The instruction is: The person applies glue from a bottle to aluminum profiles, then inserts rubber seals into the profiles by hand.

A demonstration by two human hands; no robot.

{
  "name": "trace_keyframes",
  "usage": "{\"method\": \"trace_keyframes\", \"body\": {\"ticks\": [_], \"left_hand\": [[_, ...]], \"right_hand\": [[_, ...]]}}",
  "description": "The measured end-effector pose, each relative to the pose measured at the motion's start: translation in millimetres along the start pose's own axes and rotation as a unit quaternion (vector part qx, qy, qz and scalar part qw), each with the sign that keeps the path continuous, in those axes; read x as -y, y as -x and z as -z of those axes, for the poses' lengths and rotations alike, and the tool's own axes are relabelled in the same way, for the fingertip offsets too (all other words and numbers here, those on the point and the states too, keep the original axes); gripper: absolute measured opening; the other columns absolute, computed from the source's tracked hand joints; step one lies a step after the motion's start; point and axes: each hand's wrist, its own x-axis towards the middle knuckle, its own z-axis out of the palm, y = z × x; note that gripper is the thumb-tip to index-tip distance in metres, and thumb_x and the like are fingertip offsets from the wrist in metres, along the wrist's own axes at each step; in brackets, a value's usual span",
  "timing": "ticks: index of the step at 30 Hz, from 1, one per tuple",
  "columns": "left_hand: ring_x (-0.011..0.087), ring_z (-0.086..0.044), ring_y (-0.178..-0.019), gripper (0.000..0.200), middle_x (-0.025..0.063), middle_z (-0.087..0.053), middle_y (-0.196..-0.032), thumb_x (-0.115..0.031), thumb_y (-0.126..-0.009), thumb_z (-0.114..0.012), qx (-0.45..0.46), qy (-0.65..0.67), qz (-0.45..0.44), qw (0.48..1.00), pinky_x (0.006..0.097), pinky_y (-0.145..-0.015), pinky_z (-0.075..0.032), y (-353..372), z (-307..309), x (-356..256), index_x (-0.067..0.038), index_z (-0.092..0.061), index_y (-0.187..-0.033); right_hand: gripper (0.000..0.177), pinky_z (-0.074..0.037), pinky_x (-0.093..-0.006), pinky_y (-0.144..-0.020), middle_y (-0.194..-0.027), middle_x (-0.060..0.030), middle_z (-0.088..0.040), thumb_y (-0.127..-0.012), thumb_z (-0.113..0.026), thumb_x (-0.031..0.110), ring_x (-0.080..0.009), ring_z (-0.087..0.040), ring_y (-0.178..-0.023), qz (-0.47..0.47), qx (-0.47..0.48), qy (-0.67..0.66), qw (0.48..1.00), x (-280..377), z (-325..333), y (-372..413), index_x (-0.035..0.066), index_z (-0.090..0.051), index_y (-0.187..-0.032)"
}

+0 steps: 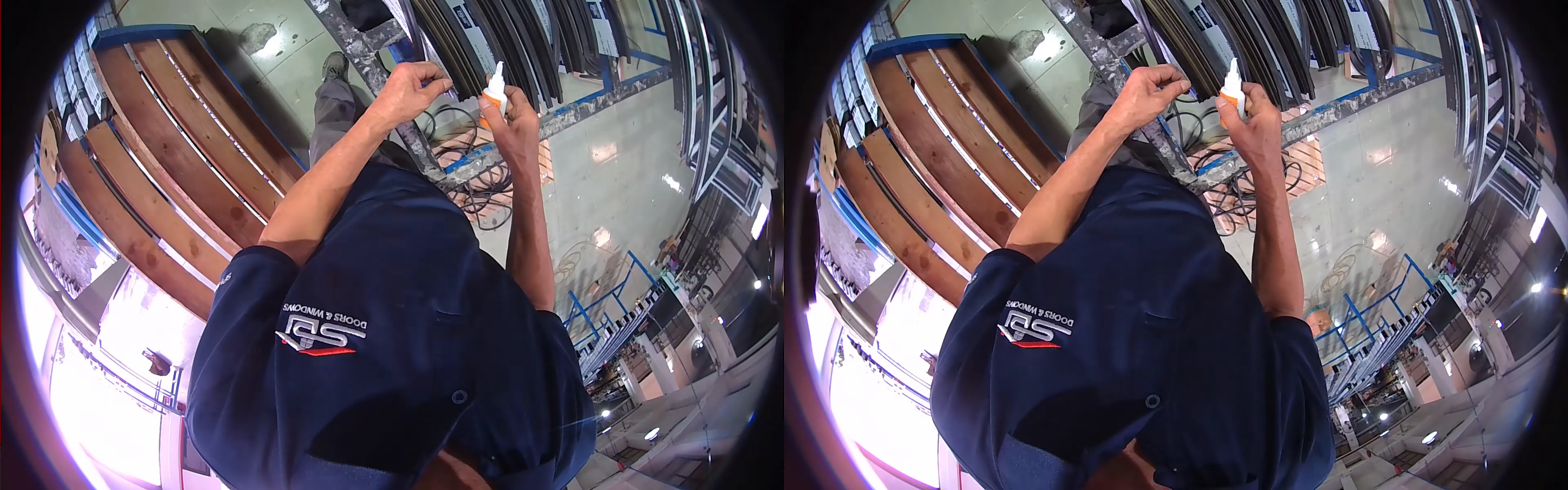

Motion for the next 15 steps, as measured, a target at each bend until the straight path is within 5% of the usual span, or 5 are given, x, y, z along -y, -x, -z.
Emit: {"method": "trace_keyframes", "body": {"ticks": [3,6,12,15], "left_hand": [[0.0157,-0.061,-0.066,0.022,0.012,-0.071,-0.076,-0.015,-0.09,-0.074,-0.011,0.008,0.033,0.999,0.0356,-0.062,-0.049,0.1,-1.7,-0.2,0.006,-0.074,-0.094],[0.0058,-0.054,-0.07,0.022,0.0006,-0.066,-0.073,-0.016,-0.096,-0.071,-0.018,-0.005,0.014,1.0,0.0277,-0.061,-0.045,0.6,-4.8,3.3,0.006,-0.074,-0.095],[0.0048,-0.051,-0.067,0.022,-0.0009,-0.064,-0.073,-0.017,-0.095,-0.07,-0.014,0.008,0.125,0.992,0.0274,-0.058,-0.042,-1.1,-3.6,-6.4,0.005,-0.075,-0.094],[0.005,-0.048,-0.064,0.025,-0.0026,-0.06,-0.069,-0.021,-0.095,-0.072,0.003,0.045,0.057,0.997,0.0278,-0.056,-0.039,-4.7,0.2,1.3,0.004,-0.075,-0.095]], "right_hand": [[0.036,-0.054,-0.027,-0.07,-0.092,-0.0139,-0.074,-0.093,-0.076,0.012,-0.012,-0.067,-0.08,-0.013,0.001,0.0,1.0,4.5,0.0,0.9,-0.01,-0.061,-0.117],[0.037,-0.054,-0.0267,-0.07,-0.092,-0.0136,-0.074,-0.093,-0.076,0.013,-0.0114,-0.067,-0.08,-0.002,-0.001,0.031,1.0,-2.3,0.7,-0.7,-0.01,-0.06,-0.118],[0.038,-0.054,-0.0263,-0.07,-0.094,-0.0137,-0.074,-0.094,-0.075,0.013,-0.0112,-0.067,-0.081,-0.023,-0.001,-0.004,1.0,7.3,-1.3,0.6,-0.01,-0.06,-0.119],[0.039,-0.054,-0.0263,-0.071,-0.096,-0.0139,-0.074,-0.094,-0.075,0.014,-0.0116,-0.067,-0.081,-0.022,-0.001,-0.05,0.999,1.4,-0.6,-1.4,-0.011,-0.059,-0.12]]}}
